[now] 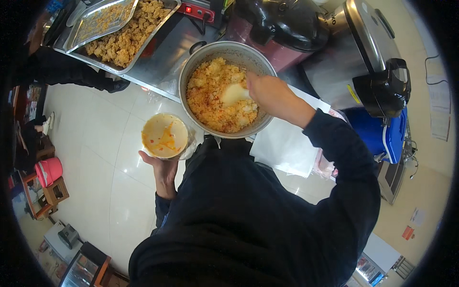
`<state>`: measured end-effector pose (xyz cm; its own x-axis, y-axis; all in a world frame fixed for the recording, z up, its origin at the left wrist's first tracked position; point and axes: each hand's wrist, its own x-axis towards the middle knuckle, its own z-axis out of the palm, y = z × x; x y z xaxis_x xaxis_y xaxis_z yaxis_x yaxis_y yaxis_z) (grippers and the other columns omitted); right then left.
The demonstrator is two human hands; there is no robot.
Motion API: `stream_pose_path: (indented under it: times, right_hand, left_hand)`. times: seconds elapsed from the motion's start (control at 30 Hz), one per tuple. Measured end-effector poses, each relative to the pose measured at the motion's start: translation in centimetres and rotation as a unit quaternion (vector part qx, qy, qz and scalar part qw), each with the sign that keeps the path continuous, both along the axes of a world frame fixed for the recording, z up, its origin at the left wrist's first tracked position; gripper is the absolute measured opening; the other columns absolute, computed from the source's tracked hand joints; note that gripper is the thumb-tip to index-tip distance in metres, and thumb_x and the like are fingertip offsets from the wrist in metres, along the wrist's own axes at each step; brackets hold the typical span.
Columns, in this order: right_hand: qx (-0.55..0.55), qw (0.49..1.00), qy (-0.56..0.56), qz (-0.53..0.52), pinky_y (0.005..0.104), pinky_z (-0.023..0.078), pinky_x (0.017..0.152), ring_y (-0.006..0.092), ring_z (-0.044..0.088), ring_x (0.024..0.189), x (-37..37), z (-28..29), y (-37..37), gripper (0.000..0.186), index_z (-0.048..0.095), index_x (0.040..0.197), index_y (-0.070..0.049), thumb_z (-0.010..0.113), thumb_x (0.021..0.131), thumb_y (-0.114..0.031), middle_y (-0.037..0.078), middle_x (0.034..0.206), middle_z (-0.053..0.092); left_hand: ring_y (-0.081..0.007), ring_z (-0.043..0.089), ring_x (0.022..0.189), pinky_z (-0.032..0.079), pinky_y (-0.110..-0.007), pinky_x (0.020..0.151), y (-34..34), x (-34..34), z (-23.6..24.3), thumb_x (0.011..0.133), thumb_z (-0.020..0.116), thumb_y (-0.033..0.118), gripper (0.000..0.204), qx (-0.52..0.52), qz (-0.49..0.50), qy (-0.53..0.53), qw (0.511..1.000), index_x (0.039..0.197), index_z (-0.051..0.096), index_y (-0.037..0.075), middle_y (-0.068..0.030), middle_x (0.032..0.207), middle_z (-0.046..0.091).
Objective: The person packs food containers into bags, checks order receipts, scoops seasoned rice and wraps rice balls in paper, and folds and packs food boxes.
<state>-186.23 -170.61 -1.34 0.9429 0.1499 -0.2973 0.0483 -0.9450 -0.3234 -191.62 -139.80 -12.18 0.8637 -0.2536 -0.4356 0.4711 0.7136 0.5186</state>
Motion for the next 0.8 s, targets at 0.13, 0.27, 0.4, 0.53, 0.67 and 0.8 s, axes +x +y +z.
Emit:
stream_pose_path:
  times: [0.13,0.27,0.4,0.53,0.67,0.8]
  right_hand:
    - [0.022,0.998,0.055,0.008,0.043,0.045,0.062,0.0363,0.058,0.071,-1.3,2.1,-0.3,0.019,0.055,0.09,-0.003,0.051,0.087,-0.021,0.018,0.07,0.058]
    - [-0.102,0.984,-0.007,0.143,0.0387,0.048,0.06,0.0298,0.06,0.069,-2.3,2.6,0.5,0.012,0.058,0.078,-0.004,0.056,0.078,-0.016,0.014,0.069,0.059]
    - [-0.129,0.953,-0.061,0.267,0.0359,0.047,0.053,0.0244,0.061,0.062,-3.0,0.2,3.4,0.006,0.058,0.07,-0.004,0.057,0.066,-0.008,0.012,0.065,0.058]
    - [-0.271,0.944,-0.063,0.179,0.0308,0.044,0.056,0.0185,0.061,0.062,-1.0,3.2,1.8,0.003,0.06,0.066,-0.011,0.057,0.066,-0.01,0.005,0.065,0.059]
    - [-0.274,0.877,-0.304,0.25,0.0354,0.04,0.076,0.0196,0.058,0.069,1.7,-4.2,-3.4,0.007,0.06,0.061,-0.01,0.057,0.067,-0.01,0.005,0.059,0.059]
    - [-0.203,0.941,-0.121,0.242,0.0384,0.031,0.082,0.0188,0.056,0.072,1.8,-4.7,-3.6,0.008,0.065,0.073,-0.015,0.057,0.074,-0.014,0.004,0.064,0.06]
  left_hand:
    - [-0.0294,0.032,0.127,0.031,-0.049,0.103,-0.2,-1.2,-0.7,0.07,0.04,0.079,0.095,0.021,-0.037,-0.006,0.999,0.138,0.026,0.014,-0.0104,0.138,0.033]
    - [-0.0281,0.036,0.124,0.032,-0.046,0.102,-1.0,-1.5,0.8,0.064,0.056,0.073,0.101,0.045,-0.074,-0.009,0.996,0.136,0.026,0.009,-0.0109,0.135,0.036]
    - [-0.0254,0.037,0.123,0.033,-0.042,0.102,-2.1,-2.4,-0.3,0.057,0.073,0.062,0.109,0.021,-0.097,0.023,0.995,0.136,0.023,0.005,-0.0105,0.133,0.037]
    - [-0.0245,0.038,0.123,0.032,-0.041,0.103,-2.7,-2.4,1.7,0.054,0.077,0.058,0.113,0.028,-0.071,0.002,0.997,0.136,0.022,0.005,-0.0103,0.133,0.036]
    - [-0.0238,0.037,0.123,0.031,-0.04,0.103,-2.8,-2.5,2.5,0.057,0.077,0.054,0.109,0.071,-0.108,-0.015,0.992,0.136,0.021,0.004,-0.0104,0.132,0.036]
    - [-0.0239,0.037,0.123,0.031,-0.04,0.102,-2.8,-2.9,1.8,0.062,0.076,0.048,0.103,0.058,-0.106,0.005,0.993,0.136,0.02,0.003,-0.0105,0.132,0.037]
